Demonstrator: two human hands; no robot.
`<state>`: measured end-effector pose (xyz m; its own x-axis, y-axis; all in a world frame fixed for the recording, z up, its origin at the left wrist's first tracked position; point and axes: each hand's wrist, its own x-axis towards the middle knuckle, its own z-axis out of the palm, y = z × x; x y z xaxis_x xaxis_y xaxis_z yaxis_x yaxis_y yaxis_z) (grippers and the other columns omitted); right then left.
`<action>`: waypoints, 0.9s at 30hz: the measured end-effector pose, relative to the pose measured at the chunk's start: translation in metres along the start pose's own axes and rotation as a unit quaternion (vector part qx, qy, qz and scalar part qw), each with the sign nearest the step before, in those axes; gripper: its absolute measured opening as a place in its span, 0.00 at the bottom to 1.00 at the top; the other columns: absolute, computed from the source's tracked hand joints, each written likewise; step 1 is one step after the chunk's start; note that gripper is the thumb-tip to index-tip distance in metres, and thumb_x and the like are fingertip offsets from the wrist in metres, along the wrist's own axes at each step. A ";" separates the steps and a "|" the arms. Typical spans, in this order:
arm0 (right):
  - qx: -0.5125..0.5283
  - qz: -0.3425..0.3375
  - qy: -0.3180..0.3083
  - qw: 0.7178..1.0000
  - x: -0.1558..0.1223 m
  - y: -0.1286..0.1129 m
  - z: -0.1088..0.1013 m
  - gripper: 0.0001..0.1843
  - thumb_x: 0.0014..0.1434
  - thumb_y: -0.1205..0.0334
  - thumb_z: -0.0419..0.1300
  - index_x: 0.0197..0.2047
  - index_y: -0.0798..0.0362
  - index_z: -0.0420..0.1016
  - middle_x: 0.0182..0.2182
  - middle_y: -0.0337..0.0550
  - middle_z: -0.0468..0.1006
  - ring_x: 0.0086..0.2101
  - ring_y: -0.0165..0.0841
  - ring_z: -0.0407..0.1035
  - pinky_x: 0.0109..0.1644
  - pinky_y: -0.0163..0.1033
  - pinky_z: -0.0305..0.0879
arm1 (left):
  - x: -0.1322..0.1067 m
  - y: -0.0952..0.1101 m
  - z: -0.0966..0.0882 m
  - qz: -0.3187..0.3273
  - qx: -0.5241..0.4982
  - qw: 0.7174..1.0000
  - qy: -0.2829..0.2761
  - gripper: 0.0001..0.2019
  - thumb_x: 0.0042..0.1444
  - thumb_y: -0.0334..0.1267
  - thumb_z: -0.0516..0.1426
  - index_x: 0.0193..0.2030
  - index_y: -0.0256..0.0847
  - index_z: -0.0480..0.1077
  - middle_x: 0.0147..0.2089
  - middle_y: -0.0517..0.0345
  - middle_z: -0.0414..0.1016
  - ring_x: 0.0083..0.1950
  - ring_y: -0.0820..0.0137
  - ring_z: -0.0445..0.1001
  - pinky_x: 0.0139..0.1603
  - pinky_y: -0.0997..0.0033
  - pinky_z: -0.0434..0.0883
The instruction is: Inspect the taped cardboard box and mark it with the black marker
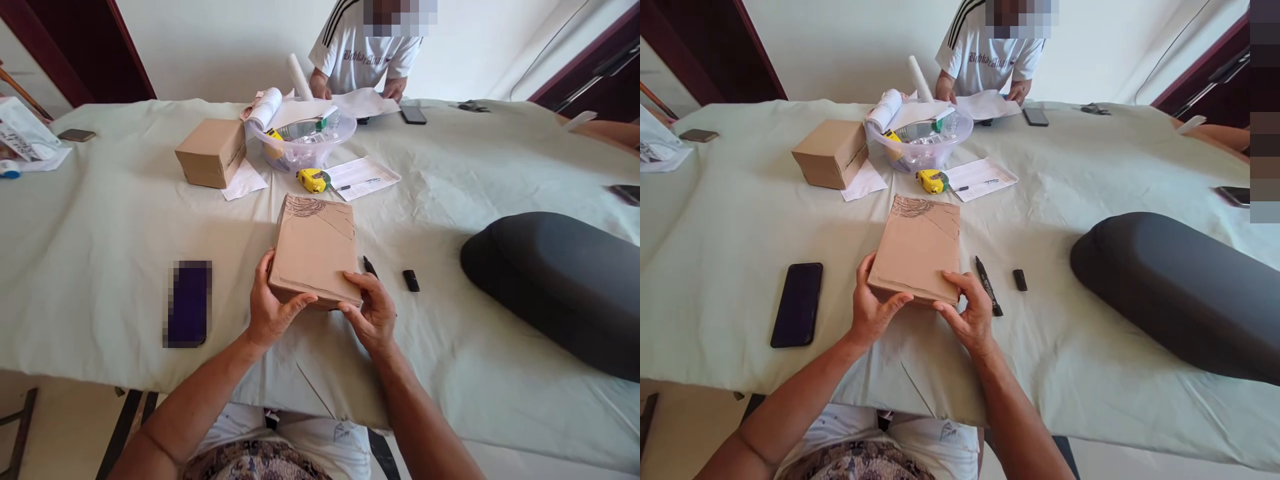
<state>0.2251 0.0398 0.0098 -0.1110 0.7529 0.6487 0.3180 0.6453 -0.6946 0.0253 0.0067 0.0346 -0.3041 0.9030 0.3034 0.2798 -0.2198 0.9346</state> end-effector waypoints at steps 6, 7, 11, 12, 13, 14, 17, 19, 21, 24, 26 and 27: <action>-0.139 -0.052 0.065 0.987 -0.004 -0.009 0.008 0.33 0.54 0.38 0.69 0.55 0.49 0.71 0.38 0.45 0.78 0.33 0.38 0.71 0.35 0.42 0.68 | -0.011 -0.001 0.006 0.001 0.009 1.000 0.006 0.49 0.46 0.65 0.67 0.68 0.42 0.55 0.66 0.38 0.68 0.67 0.51 0.70 0.64 0.52 0.71; -0.156 -0.052 0.073 0.984 -0.005 -0.010 0.010 0.33 0.53 0.39 0.69 0.55 0.49 0.71 0.39 0.45 0.78 0.34 0.38 0.71 0.36 0.43 0.69 | -0.013 -0.001 0.007 0.004 0.012 1.000 0.009 0.49 0.46 0.64 0.67 0.68 0.42 0.55 0.66 0.38 0.67 0.67 0.51 0.70 0.64 0.53 0.71; -0.163 -0.030 0.078 0.983 -0.006 -0.012 0.012 0.31 0.55 0.38 0.68 0.53 0.49 0.71 0.38 0.45 0.78 0.35 0.39 0.72 0.37 0.44 0.70 | -0.016 -0.002 0.008 0.011 0.014 1.000 0.011 0.48 0.47 0.62 0.68 0.68 0.41 0.55 0.66 0.37 0.66 0.67 0.51 0.70 0.65 0.52 0.70; -0.152 -0.024 0.076 0.985 -0.006 -0.012 0.012 0.31 0.55 0.38 0.68 0.53 0.50 0.71 0.37 0.45 0.77 0.34 0.38 0.71 0.37 0.44 0.70 | -0.015 -0.002 0.008 0.009 0.012 1.000 0.012 0.48 0.47 0.61 0.68 0.68 0.41 0.55 0.66 0.38 0.66 0.67 0.51 0.70 0.65 0.52 0.71; -0.138 -0.018 0.074 0.987 -0.005 -0.012 0.012 0.31 0.56 0.37 0.66 0.52 0.50 0.71 0.36 0.44 0.77 0.33 0.38 0.71 0.36 0.44 0.69 | -0.015 -0.002 0.007 0.006 0.010 1.000 0.014 0.48 0.47 0.61 0.68 0.68 0.41 0.55 0.66 0.38 0.67 0.67 0.51 0.70 0.64 0.52 0.71; -0.125 -0.014 0.070 0.990 -0.004 -0.013 0.011 0.30 0.57 0.36 0.65 0.52 0.50 0.71 0.36 0.44 0.76 0.32 0.37 0.70 0.34 0.43 0.68 | -0.014 -0.002 0.007 0.003 0.006 1.000 0.016 0.48 0.46 0.60 0.69 0.68 0.42 0.55 0.65 0.38 0.67 0.66 0.51 0.71 0.64 0.52 0.71; -0.085 -0.004 0.054 0.995 0.000 -0.013 0.008 0.29 0.60 0.35 0.61 0.52 0.49 0.72 0.35 0.44 0.75 0.31 0.36 0.67 0.32 0.42 0.66 | -0.009 -0.003 0.005 0.000 -0.005 1.000 0.022 0.47 0.45 0.58 0.70 0.67 0.42 0.57 0.64 0.41 0.68 0.64 0.52 0.72 0.63 0.53 0.71; -0.055 -0.004 0.032 0.998 0.002 -0.013 0.006 0.26 0.63 0.38 0.58 0.54 0.48 0.72 0.35 0.43 0.74 0.30 0.35 0.66 0.31 0.42 0.65 | -0.005 -0.003 0.003 0.002 -0.010 1.000 0.025 0.45 0.44 0.57 0.71 0.65 0.43 0.59 0.63 0.43 0.68 0.63 0.53 0.72 0.62 0.55 0.72; -0.029 -0.011 0.010 0.999 0.003 -0.013 0.004 0.24 0.66 0.41 0.56 0.57 0.46 0.71 0.35 0.43 0.73 0.30 0.35 0.64 0.32 0.42 0.65 | -0.002 -0.002 0.002 0.006 -0.013 1.000 0.027 0.44 0.45 0.57 0.70 0.64 0.43 0.60 0.63 0.44 0.68 0.63 0.54 0.72 0.61 0.57 0.72; -0.002 -0.020 -0.008 1.000 0.004 -0.012 0.002 0.23 0.68 0.44 0.53 0.60 0.45 0.70 0.33 0.41 0.70 0.30 0.35 0.64 0.35 0.43 0.66 | -0.001 -0.001 0.000 0.010 -0.018 1.000 0.024 0.42 0.46 0.58 0.69 0.64 0.44 0.60 0.62 0.45 0.68 0.62 0.55 0.72 0.59 0.59 0.73; 0.014 -0.020 -0.010 1.000 0.004 -0.011 0.002 0.23 0.69 0.45 0.53 0.60 0.45 0.71 0.32 0.40 0.68 0.31 0.35 0.63 0.35 0.44 0.66 | -0.001 -0.001 0.000 0.009 -0.025 0.999 0.020 0.41 0.47 0.57 0.69 0.64 0.43 0.60 0.62 0.45 0.68 0.61 0.56 0.73 0.59 0.60 0.73; 0.021 -0.018 -0.009 1.000 0.003 -0.011 0.002 0.22 0.69 0.45 0.52 0.60 0.45 0.71 0.31 0.40 0.68 0.31 0.35 0.63 0.36 0.44 0.66 | -0.001 -0.001 0.000 0.008 -0.027 0.999 0.019 0.41 0.47 0.57 0.69 0.64 0.43 0.60 0.61 0.46 0.68 0.60 0.57 0.73 0.58 0.60 0.73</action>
<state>0.2195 0.0354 0.0191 -0.1385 0.7307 0.6685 0.2733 0.6770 -0.6834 0.0251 0.0062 0.0340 -0.3350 0.8844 0.3250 0.2350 -0.2556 0.9378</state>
